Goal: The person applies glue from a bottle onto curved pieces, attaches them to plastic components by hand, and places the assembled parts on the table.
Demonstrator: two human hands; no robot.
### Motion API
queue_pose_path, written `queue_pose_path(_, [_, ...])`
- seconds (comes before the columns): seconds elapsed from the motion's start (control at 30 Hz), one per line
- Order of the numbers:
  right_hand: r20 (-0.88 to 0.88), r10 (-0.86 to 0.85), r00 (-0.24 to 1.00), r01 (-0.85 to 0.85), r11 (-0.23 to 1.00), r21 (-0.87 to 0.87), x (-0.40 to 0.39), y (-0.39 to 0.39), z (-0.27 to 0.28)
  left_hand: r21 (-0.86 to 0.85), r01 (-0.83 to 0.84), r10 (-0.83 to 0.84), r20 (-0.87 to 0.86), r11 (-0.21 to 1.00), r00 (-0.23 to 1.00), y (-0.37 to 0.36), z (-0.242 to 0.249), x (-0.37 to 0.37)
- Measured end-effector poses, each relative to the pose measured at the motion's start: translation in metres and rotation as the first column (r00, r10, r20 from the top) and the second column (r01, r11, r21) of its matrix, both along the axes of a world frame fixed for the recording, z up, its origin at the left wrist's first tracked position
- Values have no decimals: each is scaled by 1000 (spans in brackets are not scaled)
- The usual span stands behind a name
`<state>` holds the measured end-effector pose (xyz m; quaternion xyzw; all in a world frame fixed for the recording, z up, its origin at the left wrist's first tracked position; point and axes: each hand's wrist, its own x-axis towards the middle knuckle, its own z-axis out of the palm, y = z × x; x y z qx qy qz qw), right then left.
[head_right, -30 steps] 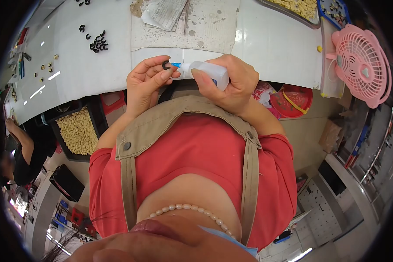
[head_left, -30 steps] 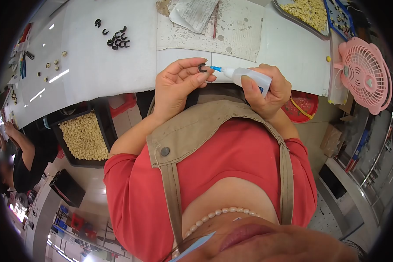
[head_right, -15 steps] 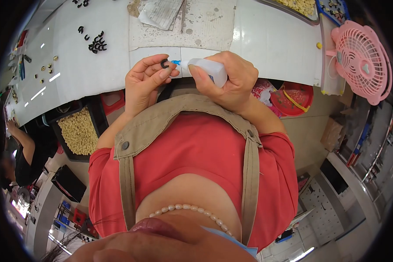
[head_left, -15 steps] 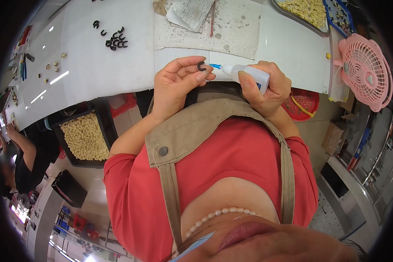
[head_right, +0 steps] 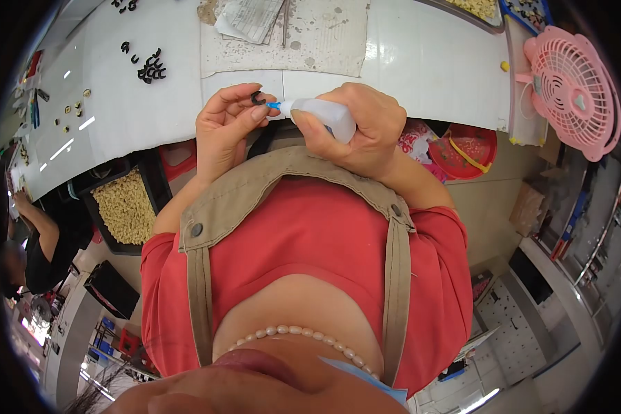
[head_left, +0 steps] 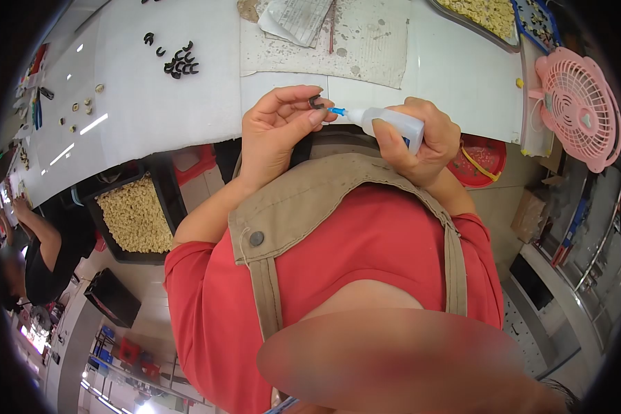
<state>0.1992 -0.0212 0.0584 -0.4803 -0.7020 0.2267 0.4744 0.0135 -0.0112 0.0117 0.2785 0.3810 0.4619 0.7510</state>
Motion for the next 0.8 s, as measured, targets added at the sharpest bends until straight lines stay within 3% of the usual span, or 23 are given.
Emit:
queue_pose_path(0.6, [-133,-40,990,30,997,-71,2,2,-8,-48,-18,19,9,999,1000,2,-2,-3])
queue_pose_path(0.7, [-356,-190,915,139,977,-165,7,18,-14,-58,-24,23,-19,998,1000,8,1,-8])
queue_pose_path(0.8, [-314,-265,912,167,937,-306,21,60,-42,-23,-25,25,-2,999,1000,14,1,-15])
